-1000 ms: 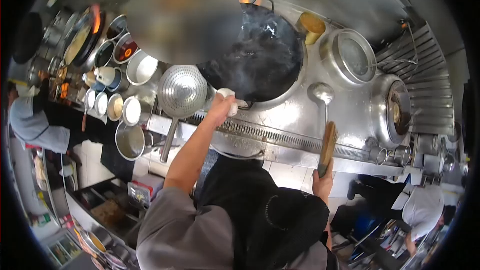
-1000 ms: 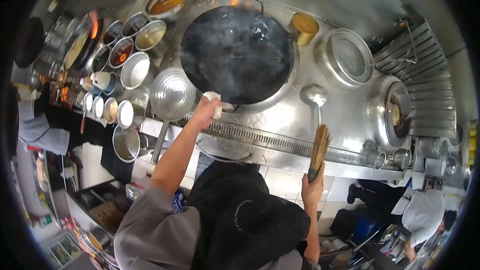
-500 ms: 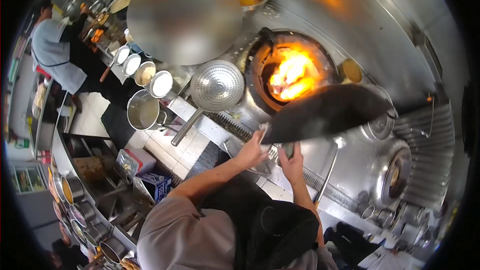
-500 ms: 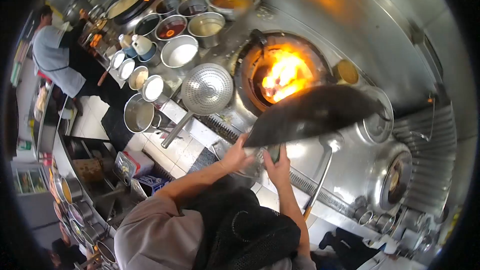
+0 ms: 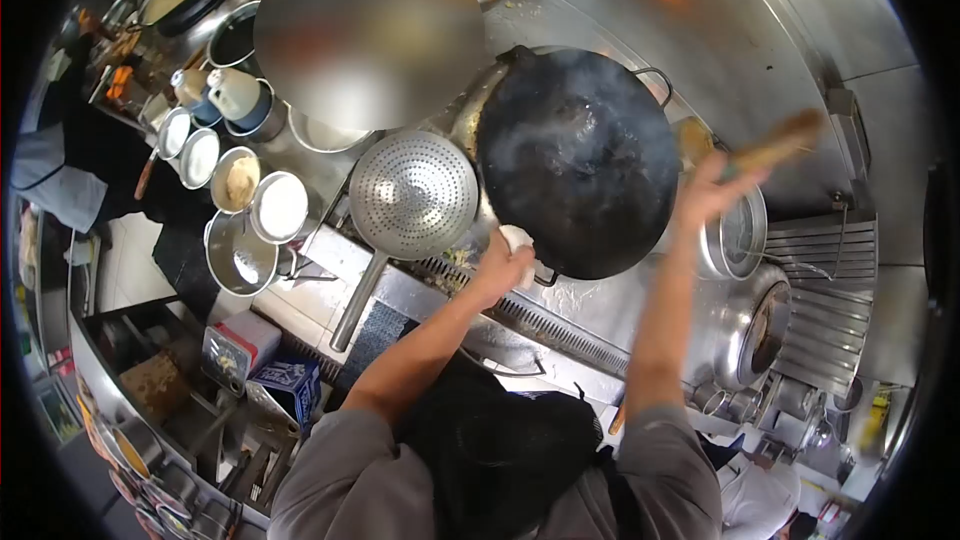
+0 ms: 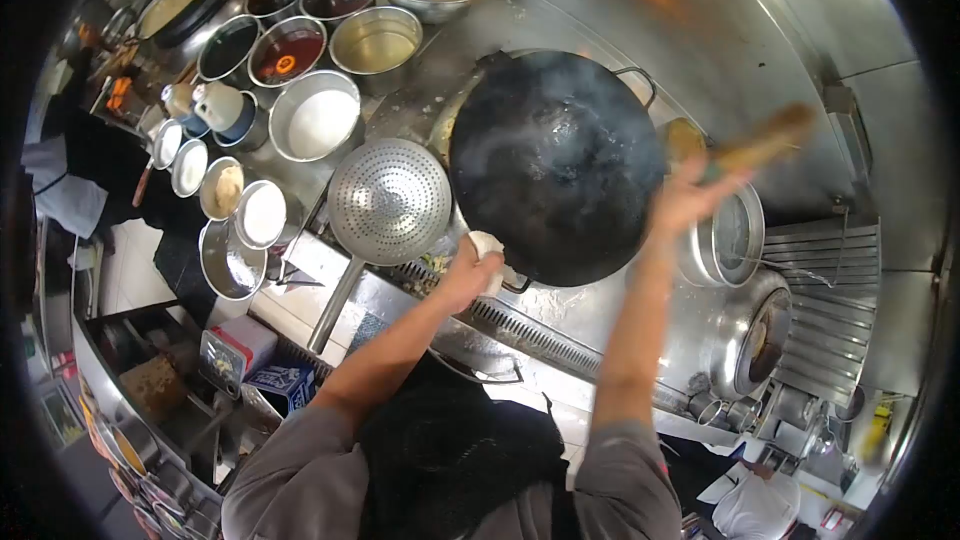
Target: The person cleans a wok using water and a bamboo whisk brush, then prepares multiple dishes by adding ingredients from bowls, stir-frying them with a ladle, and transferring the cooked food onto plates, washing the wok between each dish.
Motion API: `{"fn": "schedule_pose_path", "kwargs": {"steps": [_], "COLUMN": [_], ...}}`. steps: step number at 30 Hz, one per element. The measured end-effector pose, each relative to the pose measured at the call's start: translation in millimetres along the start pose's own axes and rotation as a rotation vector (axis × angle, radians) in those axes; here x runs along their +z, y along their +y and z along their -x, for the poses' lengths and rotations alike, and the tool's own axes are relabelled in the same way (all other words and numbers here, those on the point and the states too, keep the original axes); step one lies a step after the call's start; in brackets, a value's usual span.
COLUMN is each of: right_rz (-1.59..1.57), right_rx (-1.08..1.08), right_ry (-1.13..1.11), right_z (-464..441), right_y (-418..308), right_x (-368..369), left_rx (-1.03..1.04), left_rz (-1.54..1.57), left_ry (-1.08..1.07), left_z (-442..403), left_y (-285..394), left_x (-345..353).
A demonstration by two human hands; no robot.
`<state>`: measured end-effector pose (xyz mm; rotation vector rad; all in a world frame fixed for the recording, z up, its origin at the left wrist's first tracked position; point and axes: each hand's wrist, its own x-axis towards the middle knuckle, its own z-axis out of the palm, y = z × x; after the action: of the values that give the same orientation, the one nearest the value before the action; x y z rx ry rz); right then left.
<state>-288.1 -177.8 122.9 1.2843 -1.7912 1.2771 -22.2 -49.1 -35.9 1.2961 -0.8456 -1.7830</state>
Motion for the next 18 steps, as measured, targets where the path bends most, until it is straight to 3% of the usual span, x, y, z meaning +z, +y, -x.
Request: {"fn": "schedule_pose_path", "kwargs": {"steps": [1, 2, 3, 4, 5, 7, 8, 9, 11, 12, 14, 15, 17, 18], "right_rz": [-0.268, -0.466, -0.433, -0.511, -0.820, -0.444, -0.266, -0.181, -0.233, -0.361, -0.136, -0.144, 0.047, 0.222], "right_rx": [0.153, 0.487, 0.712, 0.636, 0.767, 0.605, 0.621, 0.616, 0.769, 0.492, 0.426, 0.370, 0.244, 0.185], "right_ry": [-0.431, -0.974, -1.376, -1.542, -1.658, -1.919, -1.852, -1.603, -1.396, -1.615, -2.098, -1.947, -1.378, -0.960], "right_z": [32, 64, 95, 123, 127, 68, 59, 65, 114, 118, 49, 42, 15, 9], "right_y": [-22, -45, -67, -82, -77, -43, -12, 3, -5, 0, -29, 42, 71, 73], "right_x": [14, 27, 41, 20, 3, -24, -21, -21, -23, -36, -63, -54, -49, -44], "left_rx": [0.013, 0.036, 0.024, 0.062, 0.104, 0.107, 0.107, 0.117, 0.111, 0.104, 0.044, 0.033, -0.063, 0.044], "left_rz": [0.009, -0.032, -0.036, -0.082, -0.125, -0.181, -0.170, -0.154, -0.127, -0.138, -0.062, -0.073, 0.146, 0.107], "left_ry": [0.029, 0.015, 0.004, 0.030, 0.052, 0.050, 0.037, 0.023, 0.034, 0.045, -0.021, -0.040, -0.053, -0.045], "left_z": [-2, -5, -5, -5, -5, 1, 2, -2, -4, -5, -5, 4, 9, 8], "left_y": [-4, -6, -6, -4, 2, 5, 6, 9, 13, 12, 8, 10, 23, 15], "left_x": [2, 1, -1, -3, -5, -9, -10, -8, -5, -10, -22, -21, -16, -15]}}
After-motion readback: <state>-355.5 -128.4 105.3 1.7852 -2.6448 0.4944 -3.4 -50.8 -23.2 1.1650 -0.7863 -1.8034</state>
